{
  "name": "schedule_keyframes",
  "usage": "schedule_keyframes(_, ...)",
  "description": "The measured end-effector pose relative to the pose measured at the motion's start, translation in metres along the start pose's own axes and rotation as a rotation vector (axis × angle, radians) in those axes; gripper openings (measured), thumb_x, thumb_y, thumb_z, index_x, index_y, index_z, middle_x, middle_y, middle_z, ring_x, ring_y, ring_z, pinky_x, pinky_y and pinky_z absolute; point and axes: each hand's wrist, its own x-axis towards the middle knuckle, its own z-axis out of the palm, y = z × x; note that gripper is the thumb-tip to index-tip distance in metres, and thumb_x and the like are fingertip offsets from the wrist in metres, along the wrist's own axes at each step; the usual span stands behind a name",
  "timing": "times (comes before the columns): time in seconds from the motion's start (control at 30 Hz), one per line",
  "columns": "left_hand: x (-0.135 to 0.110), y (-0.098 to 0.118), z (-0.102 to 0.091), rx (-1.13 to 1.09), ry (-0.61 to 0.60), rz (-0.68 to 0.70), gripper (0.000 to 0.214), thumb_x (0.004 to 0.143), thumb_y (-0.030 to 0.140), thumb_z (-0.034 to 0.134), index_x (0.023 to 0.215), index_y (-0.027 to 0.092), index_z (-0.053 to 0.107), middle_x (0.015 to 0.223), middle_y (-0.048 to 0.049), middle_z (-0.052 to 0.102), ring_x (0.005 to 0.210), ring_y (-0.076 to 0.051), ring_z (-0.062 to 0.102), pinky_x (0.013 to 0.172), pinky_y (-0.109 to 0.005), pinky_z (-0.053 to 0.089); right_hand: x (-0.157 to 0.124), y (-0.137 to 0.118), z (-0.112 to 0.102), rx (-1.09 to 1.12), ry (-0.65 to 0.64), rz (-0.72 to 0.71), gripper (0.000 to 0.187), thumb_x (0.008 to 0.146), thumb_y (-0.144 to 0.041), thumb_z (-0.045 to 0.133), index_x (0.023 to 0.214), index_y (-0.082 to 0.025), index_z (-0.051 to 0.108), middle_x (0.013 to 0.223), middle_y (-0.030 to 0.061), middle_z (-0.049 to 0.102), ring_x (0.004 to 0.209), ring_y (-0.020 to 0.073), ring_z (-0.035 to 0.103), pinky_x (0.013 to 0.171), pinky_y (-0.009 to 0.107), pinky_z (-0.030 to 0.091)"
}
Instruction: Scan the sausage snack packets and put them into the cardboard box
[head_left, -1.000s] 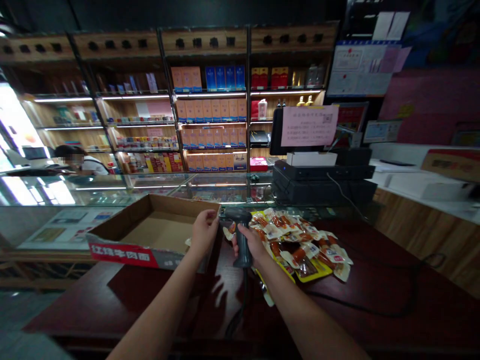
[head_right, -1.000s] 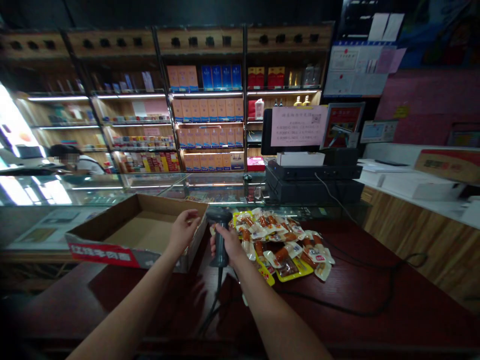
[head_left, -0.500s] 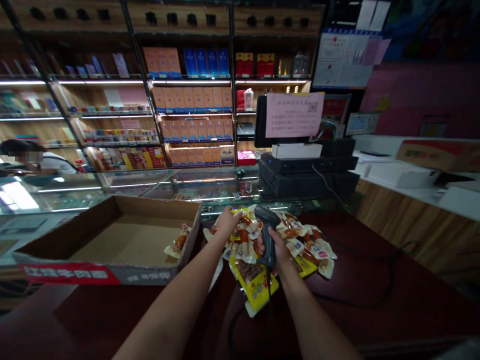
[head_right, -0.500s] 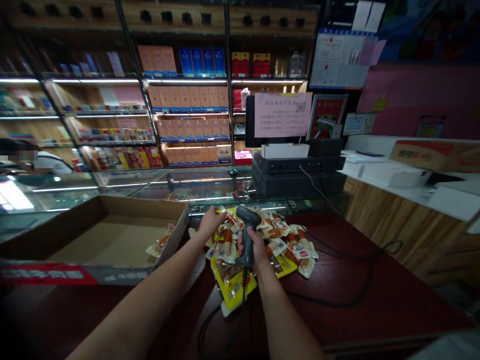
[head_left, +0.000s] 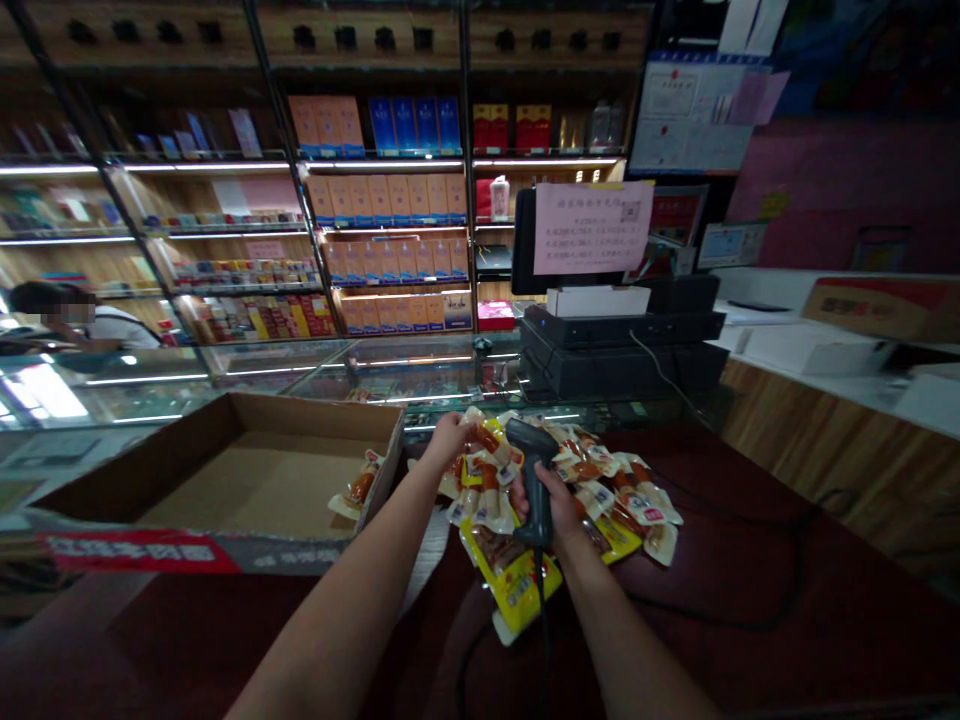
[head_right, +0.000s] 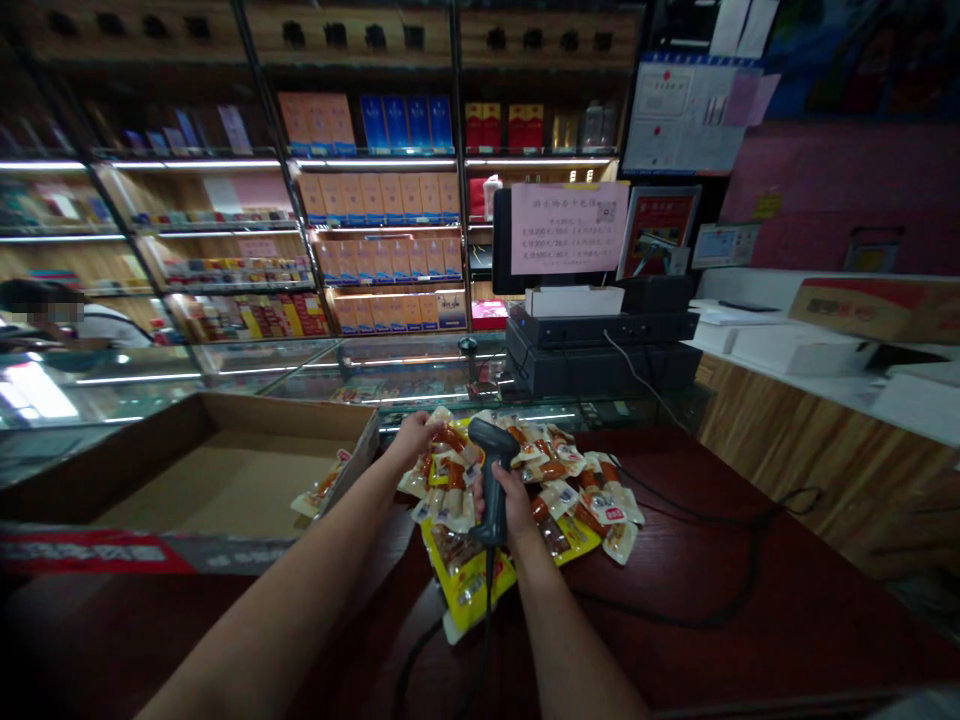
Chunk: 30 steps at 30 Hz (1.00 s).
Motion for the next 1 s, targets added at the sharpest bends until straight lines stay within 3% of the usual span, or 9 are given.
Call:
schedule_keyframes(0.13,-0.047,-0.03,-0.015,-0.612,0.289,0.116,0.024,0.071,0.035,0.061,0.072,0.017,0.045,0.069,0.0023,0.055,0.067,-0.013,0.061,0.063,-0.032,0.055,-0.003,-0.002,0.005,0.031,0.015,-0.012,0.042,0.069,-0.053,0.064,0.089,-0.017,0.058,0.056,-0.0004,0.059,0.037,0.0098,0.046,0.035,0.021,0.038)
schedule_keyframes(0.23,-0.072,-0.059,-0.019,-0.843,0.471,0.115,0.025,0.072,0.033,0.062,0.073,0.018,0.042,0.077,0.0011,0.057,0.075,-0.013,0.062,0.073,-0.036,0.056,-0.007,-0.002,0.009,-0.026,-0.001,0.006,0.039,0.068,-0.049,0.067,0.088,-0.016,0.056,0.056,-0.0014,0.06,0.036,0.0086,0.046,0.034,0.02,0.04)
schedule_keyframes(0.3,-0.076,-0.073,-0.019,-0.913,0.529,0.093,0.022,0.073,0.03,0.061,0.074,0.017,0.043,0.083,-0.0004,0.059,0.081,-0.014,0.062,0.076,-0.039,0.056,-0.009,0.0,0.011,-0.106,-0.025,0.037,0.039,0.067,-0.048,0.068,0.086,-0.016,0.055,0.054,-0.0021,0.059,0.035,0.0093,0.048,0.033,0.02,0.041)
schedule_keyframes(0.5,-0.068,-0.079,-0.02,-0.968,0.543,0.083,0.014,0.075,0.025,0.058,0.078,0.017,0.047,0.091,-0.0033,0.061,0.088,-0.015,0.062,0.082,-0.043,0.054,-0.01,0.003,0.014,-0.248,-0.02,0.095,0.038,0.066,-0.049,0.068,0.078,-0.017,0.051,0.052,-0.0027,0.059,0.035,0.0096,0.049,0.033,0.02,0.041)
schedule_keyframes(0.87,-0.068,-0.075,-0.021,-0.994,0.539,0.069,0.014,0.074,0.024,0.059,0.079,0.018,0.048,0.086,-0.0009,0.061,0.083,-0.014,0.063,0.081,-0.041,0.054,-0.007,0.005,0.012,-0.242,0.013,0.124,0.04,0.066,-0.051,0.067,0.08,-0.017,0.052,0.048,-0.0036,0.058,0.033,0.0092,0.047,0.032,0.02,0.038)
schedule_keyframes(1.0,-0.071,-0.069,-0.023,-0.957,0.509,0.074,0.015,0.074,0.026,0.058,0.085,0.02,0.05,0.093,-0.0025,0.062,0.089,-0.017,0.064,0.082,-0.04,0.054,-0.007,0.006,0.012,-0.229,0.016,0.125,0.039,0.066,-0.051,0.066,0.08,-0.017,0.053,0.048,-0.0037,0.058,0.032,0.009,0.046,0.032,0.02,0.038)
